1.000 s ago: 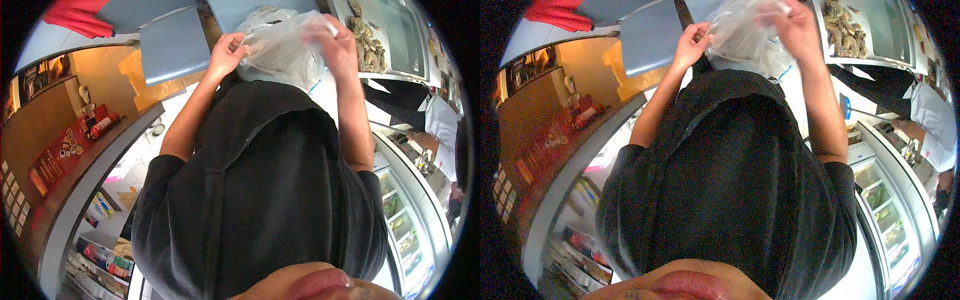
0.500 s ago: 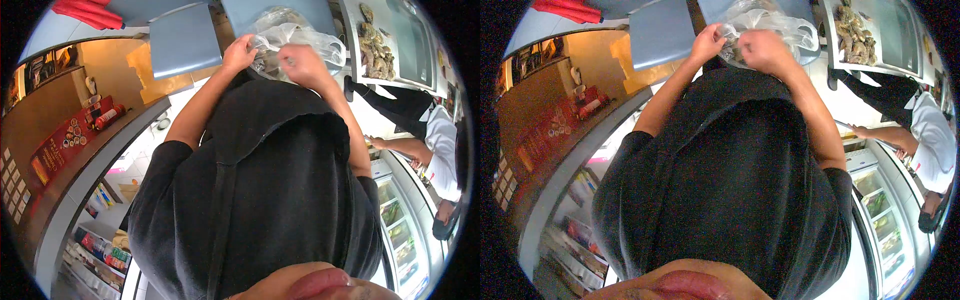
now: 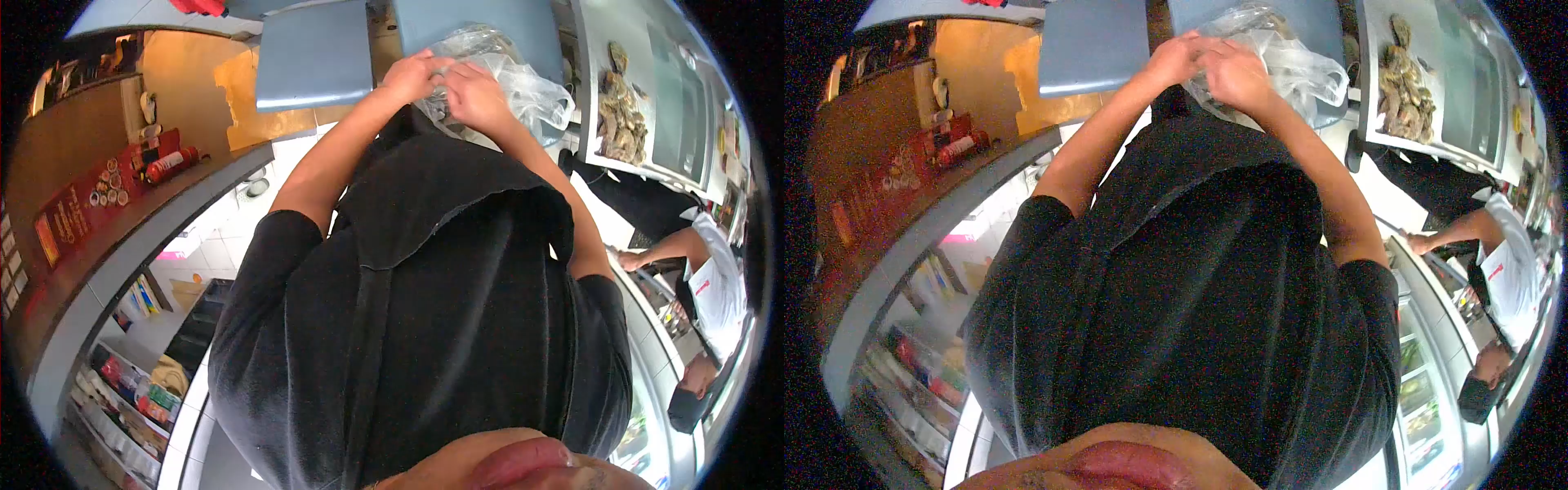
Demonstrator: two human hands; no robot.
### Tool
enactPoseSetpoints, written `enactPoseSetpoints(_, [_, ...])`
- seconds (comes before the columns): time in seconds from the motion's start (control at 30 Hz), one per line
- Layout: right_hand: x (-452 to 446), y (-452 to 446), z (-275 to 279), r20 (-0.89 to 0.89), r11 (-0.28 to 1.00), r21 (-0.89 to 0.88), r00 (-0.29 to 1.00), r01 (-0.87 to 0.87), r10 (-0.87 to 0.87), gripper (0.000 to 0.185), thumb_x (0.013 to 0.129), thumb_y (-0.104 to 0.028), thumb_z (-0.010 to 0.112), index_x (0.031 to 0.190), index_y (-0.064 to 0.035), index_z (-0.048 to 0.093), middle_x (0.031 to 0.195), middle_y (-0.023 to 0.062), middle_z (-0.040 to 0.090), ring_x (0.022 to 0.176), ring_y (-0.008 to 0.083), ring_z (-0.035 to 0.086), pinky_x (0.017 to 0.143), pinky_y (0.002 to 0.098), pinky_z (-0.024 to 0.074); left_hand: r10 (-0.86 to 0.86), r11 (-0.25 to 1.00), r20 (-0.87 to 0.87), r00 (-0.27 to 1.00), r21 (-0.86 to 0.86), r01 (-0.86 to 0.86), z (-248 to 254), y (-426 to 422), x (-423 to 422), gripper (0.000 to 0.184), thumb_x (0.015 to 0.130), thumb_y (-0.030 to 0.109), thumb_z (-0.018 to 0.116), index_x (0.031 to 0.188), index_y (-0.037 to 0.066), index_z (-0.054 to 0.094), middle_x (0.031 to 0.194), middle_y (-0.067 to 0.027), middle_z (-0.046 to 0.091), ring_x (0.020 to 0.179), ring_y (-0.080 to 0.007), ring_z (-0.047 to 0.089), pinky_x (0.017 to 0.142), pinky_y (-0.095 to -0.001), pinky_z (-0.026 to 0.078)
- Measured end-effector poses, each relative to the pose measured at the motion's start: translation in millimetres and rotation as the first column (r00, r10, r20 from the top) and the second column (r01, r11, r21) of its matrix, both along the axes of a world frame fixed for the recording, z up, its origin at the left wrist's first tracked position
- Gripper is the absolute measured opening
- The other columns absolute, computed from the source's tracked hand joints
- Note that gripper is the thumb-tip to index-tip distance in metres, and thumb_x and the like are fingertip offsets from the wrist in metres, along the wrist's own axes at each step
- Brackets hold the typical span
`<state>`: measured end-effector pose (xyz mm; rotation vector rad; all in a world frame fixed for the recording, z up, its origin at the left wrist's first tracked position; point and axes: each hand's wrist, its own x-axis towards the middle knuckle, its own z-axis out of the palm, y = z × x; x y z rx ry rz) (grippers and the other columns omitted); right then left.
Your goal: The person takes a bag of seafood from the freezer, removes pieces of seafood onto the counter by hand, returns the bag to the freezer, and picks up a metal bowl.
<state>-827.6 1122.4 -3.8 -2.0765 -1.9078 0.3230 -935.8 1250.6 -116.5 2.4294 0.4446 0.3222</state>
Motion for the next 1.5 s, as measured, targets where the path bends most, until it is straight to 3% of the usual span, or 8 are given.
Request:
enactPoseSetpoints(0.17, [22.4, -35.6, 15.2, 0.165, 0.679, -0.660, 0.944, 0.321, -0.286, 0.035, 0.080, -0.026, 0.055, 0.103, -0.0012, 0.064, 0.095, 0.0192, 0.067, 0.091, 0.0367, 0.064, 0.083, 0.0448, 0.0500, -0.072, 0.997, -0.060, 0.996, -0.046, 0.069, 20.0, -0.5, 6.3, 0.042, 0.081, 0.021, 0.065, 0.122, 0.025, 0.059, 0.099, -0.0080, 0.056, 0.095, -0.0283, 0.059, 0.081, -0.0392, 0.050])
enactPoseSetpoints(0.27, [38.5, -45.5, -7.8, 0.215, 0.794, -0.436, 0.906, 0.423, -0.364, 0.034, 0.080, -0.028, 0.056, 0.103, -0.0042, 0.065, 0.094, 0.0176, 0.067, 0.090, 0.0355, 0.064, 0.082, 0.0434, 0.0499, -0.069, 0.997, 0.083, 0.994, -0.025, 0.071, 15.6, -6.0, 14.1, 0.042, 0.081, 0.023, 0.067, 0.122, 0.025, 0.059, 0.104, -0.0086, 0.057, 0.092, -0.0295, 0.060, 0.079, -0.0392, 0.052])
enactPoseSetpoints(0.4, [34.0, -13.8, -7.5, -0.371, 0.873, -0.223, 0.790, 0.434, -0.487, 0.031, 0.079, -0.026, 0.058, 0.101, -0.0058, 0.066, 0.092, 0.0199, 0.067, 0.087, 0.0357, 0.064, 0.079, 0.0438, 0.0502, -0.071, 0.990, 0.212, 0.975, -0.104, 0.094, 11.6, -11.7, 23.8, 0.034, 0.082, 0.024, 0.068, 0.115, 0.018, 0.063, 0.103, -0.0077, 0.060, 0.087, -0.0255, 0.062, 0.077, -0.0350, 0.051])
enactPoseSetpoints(0.57, [28.8, 6.6, 19.3, -0.110, 0.955, 0.012, 0.949, 0.298, -0.295, 0.023, 0.074, -0.017, 0.057, 0.091, -0.0039, 0.066, 0.088, 0.0219, 0.064, 0.085, 0.0363, 0.064, 0.076, 0.0448, 0.0503, 0.218, 0.793, 0.078, 0.973, -0.596, -0.130, 24.1, 16.6, 22.9, 0.023, 0.084, 0.023, 0.068, 0.101, 0.008, 0.067, 0.083, -0.0027, 0.065, 0.078, -0.0114, 0.060, 0.072, -0.0278, 0.048])
enactPoseSetpoints(0.67, [10.8, 19.8, 1.9, -0.074, 0.942, -0.334, 0.997, 0.010, -0.037, 0.022, 0.071, -0.014, 0.055, 0.086, -0.0026, 0.066, 0.087, 0.0208, 0.065, 0.084, 0.0368, 0.064, 0.077, 0.0451, 0.0505, 0.295, 0.724, 0.124, 0.948, -0.676, -0.137, 51.2, 37.7, 8.0, 0.015, 0.085, 0.013, 0.063, 0.096, 0.004, 0.065, 0.082, 0.0013, 0.064, 0.074, -0.0071, 0.055, 0.066, -0.0256, 0.046])
enactPoseSetpoints(1.07, [17.5, 66.9, -75.6, 0.188, 0.868, -0.481, 0.981, 0.126, -0.039, 0.022, 0.074, -0.016, 0.055, 0.086, -0.0046, 0.070, 0.088, 0.0154, 0.069, 0.082, 0.0315, 0.068, 0.078, 0.0446, 0.0521, 0.319, 0.729, 0.185, 0.930, -0.675, -0.115, 56.9, 33.2, -4.3, 0.014, 0.085, 0.014, 0.062, 0.095, 0.003, 0.064, 0.079, 0.0012, 0.063, 0.071, -0.0076, 0.053, 0.065, -0.0247, 0.044])
enactPoseSetpoints(1.37, [20.0, 13.7, 30.6, -0.470, 0.915, 0.277, 0.872, 0.294, -0.138, 0.011, 0.081, -0.013, 0.062, 0.085, -0.0046, 0.067, 0.086, 0.0135, 0.067, 0.082, 0.0312, 0.063, 0.072, 0.0393, 0.0496, 0.405, 0.641, 0.225, 0.887, -0.761, -0.100, 49.0, 52.1, 1.5, 0.010, 0.086, 0.009, 0.060, 0.093, 0.003, 0.064, 0.081, -0.0007, 0.065, 0.074, -0.0082, 0.058, 0.069, -0.0249, 0.047])
enactPoseSetpoints(1.5, [43.8, -27.2, 8.9, -0.365, 0.874, 0.291, 0.890, 0.389, -0.274, 0.009, 0.080, -0.012, 0.064, 0.086, -0.0056, 0.067, 0.085, 0.0128, 0.067, 0.083, 0.0314, 0.062, 0.074, 0.0382, 0.0496, 0.368, 0.658, 0.247, 0.896, -0.750, -0.063, 52.6, 51.4, 11.1, 0.009, 0.085, 0.008, 0.060, 0.091, 0.004, 0.065, 0.078, 0.0004, 0.065, 0.072, -0.0077, 0.058, 0.066, -0.0239, 0.046])
